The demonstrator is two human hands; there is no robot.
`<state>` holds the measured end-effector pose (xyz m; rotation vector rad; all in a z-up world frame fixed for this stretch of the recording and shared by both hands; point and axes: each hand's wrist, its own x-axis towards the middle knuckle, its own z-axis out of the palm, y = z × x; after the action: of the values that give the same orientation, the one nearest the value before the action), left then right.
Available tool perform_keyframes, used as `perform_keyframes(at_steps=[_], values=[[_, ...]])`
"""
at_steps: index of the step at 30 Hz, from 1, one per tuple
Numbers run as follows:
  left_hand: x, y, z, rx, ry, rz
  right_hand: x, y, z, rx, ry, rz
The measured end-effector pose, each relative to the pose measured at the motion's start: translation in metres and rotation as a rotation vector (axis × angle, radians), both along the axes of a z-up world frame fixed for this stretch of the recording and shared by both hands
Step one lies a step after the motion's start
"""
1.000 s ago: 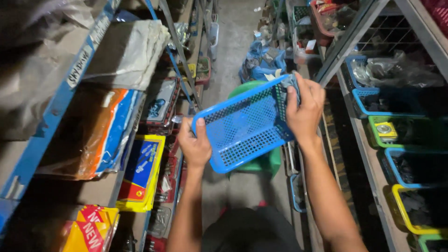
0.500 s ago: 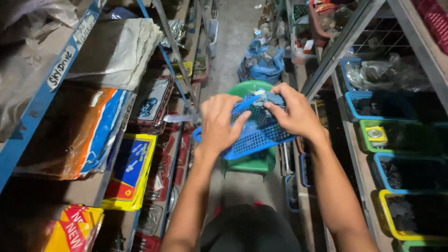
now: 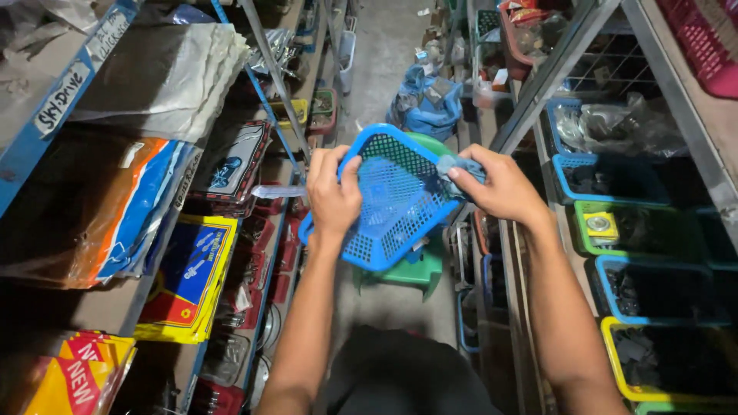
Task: The person wipes a blue plastic basket with a cloth in a cluttered storage aisle. They then pick up a small blue box and wipe it with the same cloth, handling the items one at a time.
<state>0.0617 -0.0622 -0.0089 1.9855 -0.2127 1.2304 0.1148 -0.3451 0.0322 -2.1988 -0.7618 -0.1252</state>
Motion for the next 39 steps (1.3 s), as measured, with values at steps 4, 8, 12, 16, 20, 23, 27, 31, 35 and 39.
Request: perform_keyframes(at_steps=[4, 8, 12, 16, 20, 23, 27, 31, 35, 39], values=[[-0.009, -0.016, 0.012, -0.044, 0.051, -0.107, -0.003, 0.002, 0.014, -0.022, -0.085, -0.004], [-0.006, -0.008, 0.008, -0.120, 0.042, 0.001, 0.001, 0.000, 0.008, 0.061, -0.085, -0.033], [0.003, 0.017, -0.020, -0.404, 0.063, 0.206, 0.015, -0.013, -0.021, 0.126, 0.029, -0.080], [0.005, 0.026, -0.014, -0.652, 0.140, 0.157, 0.011, -0.008, -0.042, 0.303, 0.075, -0.147], [0.009, 0.028, -0.022, -0.742, 0.153, 0.132, -0.007, 0.009, -0.048, 0.390, 0.123, -0.241], [0.010, 0.026, -0.027, -0.785, 0.164, 0.119, -0.033, 0.041, -0.037, 0.360, 0.124, -0.229], [0.009, 0.034, -0.042, -0.731, 0.172, 0.049, -0.033, 0.059, -0.063, 0.410, 0.112, -0.245], [-0.027, 0.034, -0.029, -0.701, 0.212, -0.233, -0.036, 0.062, -0.076, 0.484, 0.096, -0.277], [-0.057, 0.038, -0.029, -0.634, 0.261, -0.590, -0.042, 0.068, -0.070, 0.645, 0.087, -0.204], [-0.074, 0.054, -0.073, -0.769, 0.488, -0.764, -0.046, 0.077, -0.073, 0.756, 0.118, -0.150]])
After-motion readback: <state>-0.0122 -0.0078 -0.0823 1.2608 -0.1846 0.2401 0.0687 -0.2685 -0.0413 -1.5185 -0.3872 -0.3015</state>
